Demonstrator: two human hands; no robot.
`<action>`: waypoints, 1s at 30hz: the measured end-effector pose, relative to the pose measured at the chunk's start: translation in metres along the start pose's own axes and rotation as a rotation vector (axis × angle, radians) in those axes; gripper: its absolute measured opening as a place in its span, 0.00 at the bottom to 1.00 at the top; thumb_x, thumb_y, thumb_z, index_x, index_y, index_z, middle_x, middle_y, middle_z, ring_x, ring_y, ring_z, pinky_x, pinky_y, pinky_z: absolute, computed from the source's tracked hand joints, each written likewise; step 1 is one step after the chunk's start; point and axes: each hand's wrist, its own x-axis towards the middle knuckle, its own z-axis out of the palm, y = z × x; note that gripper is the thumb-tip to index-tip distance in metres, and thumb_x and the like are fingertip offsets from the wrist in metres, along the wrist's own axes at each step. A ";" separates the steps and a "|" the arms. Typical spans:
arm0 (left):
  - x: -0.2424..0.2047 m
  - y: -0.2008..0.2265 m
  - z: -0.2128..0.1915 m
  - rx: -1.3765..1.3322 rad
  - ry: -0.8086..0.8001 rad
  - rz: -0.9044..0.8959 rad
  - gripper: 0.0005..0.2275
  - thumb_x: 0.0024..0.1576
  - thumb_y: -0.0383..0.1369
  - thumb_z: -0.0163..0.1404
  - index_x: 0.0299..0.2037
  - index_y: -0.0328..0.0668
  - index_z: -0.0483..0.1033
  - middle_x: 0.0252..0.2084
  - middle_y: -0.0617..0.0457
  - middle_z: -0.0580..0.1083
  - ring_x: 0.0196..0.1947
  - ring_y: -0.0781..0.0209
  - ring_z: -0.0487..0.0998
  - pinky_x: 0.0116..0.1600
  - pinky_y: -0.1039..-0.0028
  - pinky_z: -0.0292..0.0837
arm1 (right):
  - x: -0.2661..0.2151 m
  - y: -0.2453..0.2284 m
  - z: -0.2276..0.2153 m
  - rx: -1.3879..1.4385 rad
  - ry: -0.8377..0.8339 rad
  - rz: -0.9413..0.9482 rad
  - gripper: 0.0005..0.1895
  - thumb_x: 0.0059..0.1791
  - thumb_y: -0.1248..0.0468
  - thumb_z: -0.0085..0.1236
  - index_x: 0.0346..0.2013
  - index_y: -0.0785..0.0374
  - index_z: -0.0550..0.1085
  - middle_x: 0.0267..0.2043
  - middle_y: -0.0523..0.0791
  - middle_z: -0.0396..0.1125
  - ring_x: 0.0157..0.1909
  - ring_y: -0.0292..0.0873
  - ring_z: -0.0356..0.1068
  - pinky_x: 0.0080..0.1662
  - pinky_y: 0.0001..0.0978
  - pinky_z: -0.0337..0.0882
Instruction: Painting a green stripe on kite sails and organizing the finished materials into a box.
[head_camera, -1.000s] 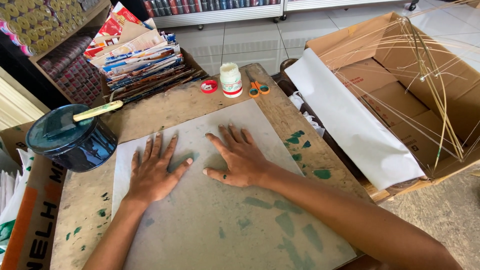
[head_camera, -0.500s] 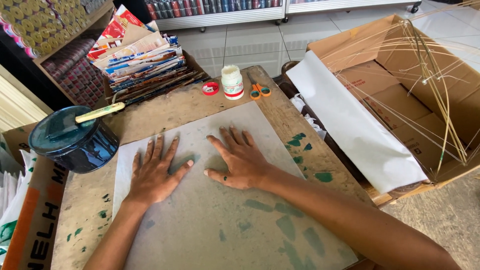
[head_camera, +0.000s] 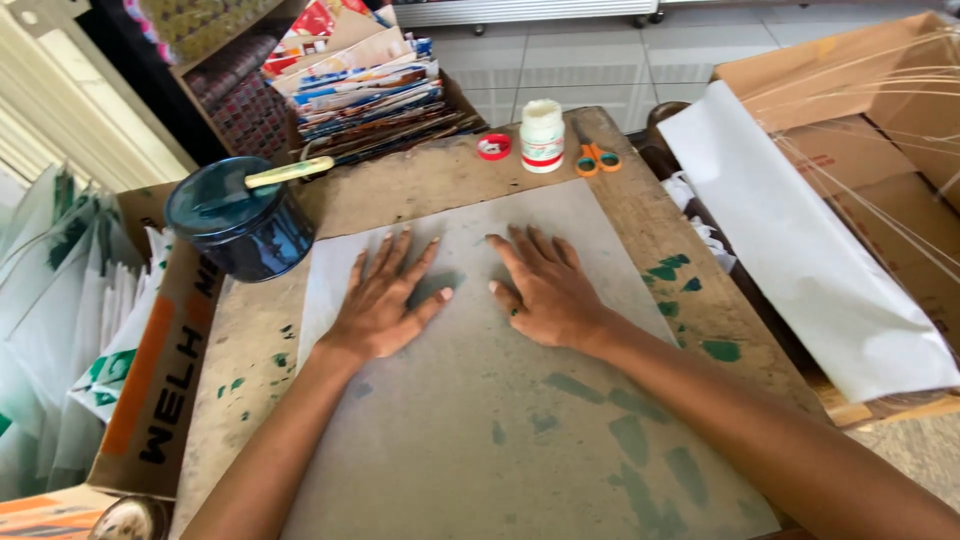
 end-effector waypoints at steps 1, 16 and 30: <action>0.000 0.000 0.001 -0.001 0.012 0.061 0.32 0.61 0.54 0.38 0.77 0.62 0.48 0.79 0.42 0.45 0.78 0.42 0.43 0.75 0.42 0.34 | -0.001 0.000 0.000 0.013 0.000 0.020 0.34 0.56 0.50 0.40 0.75 0.55 0.51 0.75 0.56 0.49 0.78 0.61 0.44 0.71 0.62 0.41; -0.017 0.026 -0.019 -0.048 -0.129 0.158 0.35 0.61 0.58 0.35 0.77 0.57 0.47 0.80 0.44 0.40 0.79 0.41 0.38 0.76 0.42 0.31 | -0.005 -0.003 -0.008 0.318 0.055 -0.164 0.38 0.52 0.62 0.51 0.74 0.62 0.49 0.62 0.62 0.66 0.69 0.60 0.61 0.70 0.57 0.52; -0.008 -0.012 -0.022 0.016 -0.084 -0.139 0.36 0.60 0.63 0.29 0.78 0.65 0.42 0.81 0.47 0.40 0.80 0.46 0.37 0.76 0.45 0.29 | 0.001 0.001 -0.011 0.107 -0.001 0.252 0.43 0.52 0.42 0.47 0.76 0.54 0.46 0.76 0.51 0.52 0.79 0.49 0.44 0.74 0.54 0.39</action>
